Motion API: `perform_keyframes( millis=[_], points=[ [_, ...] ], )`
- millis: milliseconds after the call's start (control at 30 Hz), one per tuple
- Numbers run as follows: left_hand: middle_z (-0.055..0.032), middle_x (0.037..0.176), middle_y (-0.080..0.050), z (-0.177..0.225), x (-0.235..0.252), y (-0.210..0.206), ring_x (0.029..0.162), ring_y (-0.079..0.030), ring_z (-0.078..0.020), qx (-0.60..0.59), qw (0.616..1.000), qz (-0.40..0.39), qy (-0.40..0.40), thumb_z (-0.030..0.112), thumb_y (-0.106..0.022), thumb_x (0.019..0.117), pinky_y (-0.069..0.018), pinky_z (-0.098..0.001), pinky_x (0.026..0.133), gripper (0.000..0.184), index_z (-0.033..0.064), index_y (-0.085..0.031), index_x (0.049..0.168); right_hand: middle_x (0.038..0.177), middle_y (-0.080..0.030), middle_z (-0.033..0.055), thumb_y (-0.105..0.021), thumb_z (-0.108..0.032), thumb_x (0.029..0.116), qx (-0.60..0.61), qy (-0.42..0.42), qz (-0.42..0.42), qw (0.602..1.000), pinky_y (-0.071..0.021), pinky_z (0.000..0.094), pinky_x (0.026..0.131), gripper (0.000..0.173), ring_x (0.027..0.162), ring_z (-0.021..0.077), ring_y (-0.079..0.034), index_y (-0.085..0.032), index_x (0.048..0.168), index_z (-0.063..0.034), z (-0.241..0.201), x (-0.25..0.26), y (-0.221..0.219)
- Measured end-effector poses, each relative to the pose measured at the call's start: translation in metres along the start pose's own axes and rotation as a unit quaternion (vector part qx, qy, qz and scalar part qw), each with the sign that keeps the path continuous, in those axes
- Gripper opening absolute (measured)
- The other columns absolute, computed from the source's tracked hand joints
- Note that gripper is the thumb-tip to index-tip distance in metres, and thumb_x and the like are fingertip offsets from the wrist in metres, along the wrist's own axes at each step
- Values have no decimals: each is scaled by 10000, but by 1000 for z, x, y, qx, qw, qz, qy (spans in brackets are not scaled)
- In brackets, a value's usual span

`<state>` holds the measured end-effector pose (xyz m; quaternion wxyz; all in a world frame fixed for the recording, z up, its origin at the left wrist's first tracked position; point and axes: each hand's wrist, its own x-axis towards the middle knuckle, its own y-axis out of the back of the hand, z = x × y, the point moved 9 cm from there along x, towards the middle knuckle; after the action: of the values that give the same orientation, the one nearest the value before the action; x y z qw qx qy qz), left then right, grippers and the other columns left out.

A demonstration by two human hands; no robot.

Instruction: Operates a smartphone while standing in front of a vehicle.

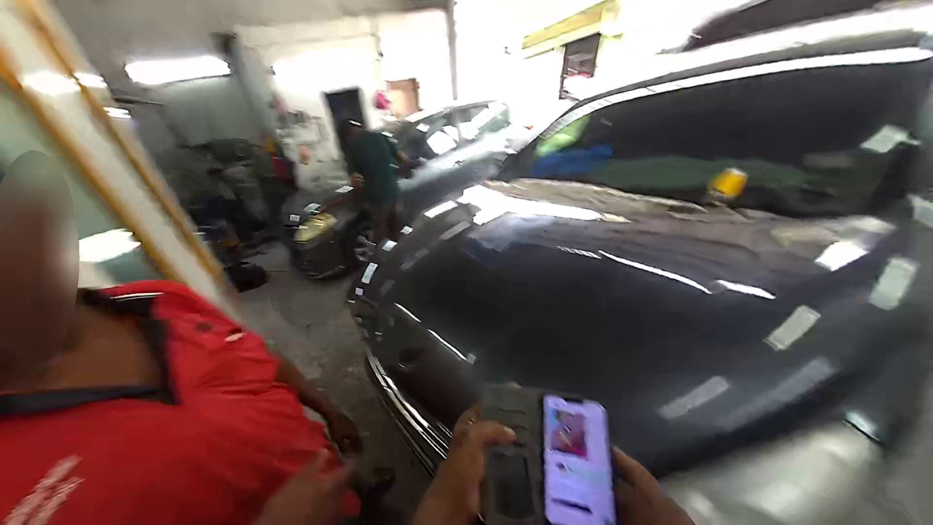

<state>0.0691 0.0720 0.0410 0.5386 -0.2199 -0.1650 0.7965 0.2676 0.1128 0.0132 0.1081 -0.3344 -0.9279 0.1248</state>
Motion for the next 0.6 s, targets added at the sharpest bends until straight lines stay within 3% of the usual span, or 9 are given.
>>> perform_keyframes(
  millis=[100, 200, 300, 433, 533, 600],
  points=[
    [-196, 1050, -724, -9, 10, -24, 908, -741, -262, 6, 1000, -26, 16, 3, -582, 839, -635, -438, 796, 519, 6, -520, 1355, 1383, -614, 155, -711, 67, 788, 31, -12, 43, 999, -642, 491, 809, 994, 1135, 337, -688, -138, 1584, -94, -1, -10, 20],
    [-227, 1055, -718, -15, 17, -45, 899, -745, -279, 7, 998, -52, 26, -6, -571, 841, -637, -438, 794, 517, 18, -550, 1357, 1390, -593, 184, -695, 69, 791, 62, -18, 62, 996, -635, 503, 820, 1005, 1167, 361, -668, -107, 1588, -98, -6, -20, 34],
    [-213, 1058, -727, -27, 24, -63, 888, -750, -265, 15, 997, -67, 35, -6, -562, 846, -642, -423, 776, 497, 42, -586, 1340, 1411, -580, 179, -689, 59, 806, 55, -30, 79, 995, -629, 501, 850, 1012, 1190, 353, -657, -88, 1602, -118, -12, -33, 49],
    [-174, 1125, -722, -47, 29, -80, 917, -744, -227, 37, 990, -121, 57, 39, -534, 895, -638, -405, 775, 520, 131, -588, 1404, 1352, -618, 171, -678, 26, 824, 33, -61, 117, 991, -620, 466, 873, 972, 1130, 322, -685, -158, 1612, -204, -9, -53, 67],
    [-144, 1061, -738, -54, 29, -91, 864, -751, -197, 61, 990, -110, 57, 33, -520, 885, -644, -375, 718, 463, 129, -597, 1332, 1328, -636, 169, -664, 28, 825, 34, -74, 142, 986, -617, 451, 876, 971, 1095, 314, -699, -173, 1618, -241, -8, -65, 75],
    [-137, 1076, -737, -58, 30, -100, 873, -749, -184, 64, 989, -121, 58, 24, -514, 887, -645, -366, 723, 489, 132, -608, 1354, 1319, -642, 167, -667, 36, 823, 35, -76, 157, 984, -619, 450, 873, 970, 1078, 316, -705, -180, 1614, -242, -7, -70, 81]
  ],
)
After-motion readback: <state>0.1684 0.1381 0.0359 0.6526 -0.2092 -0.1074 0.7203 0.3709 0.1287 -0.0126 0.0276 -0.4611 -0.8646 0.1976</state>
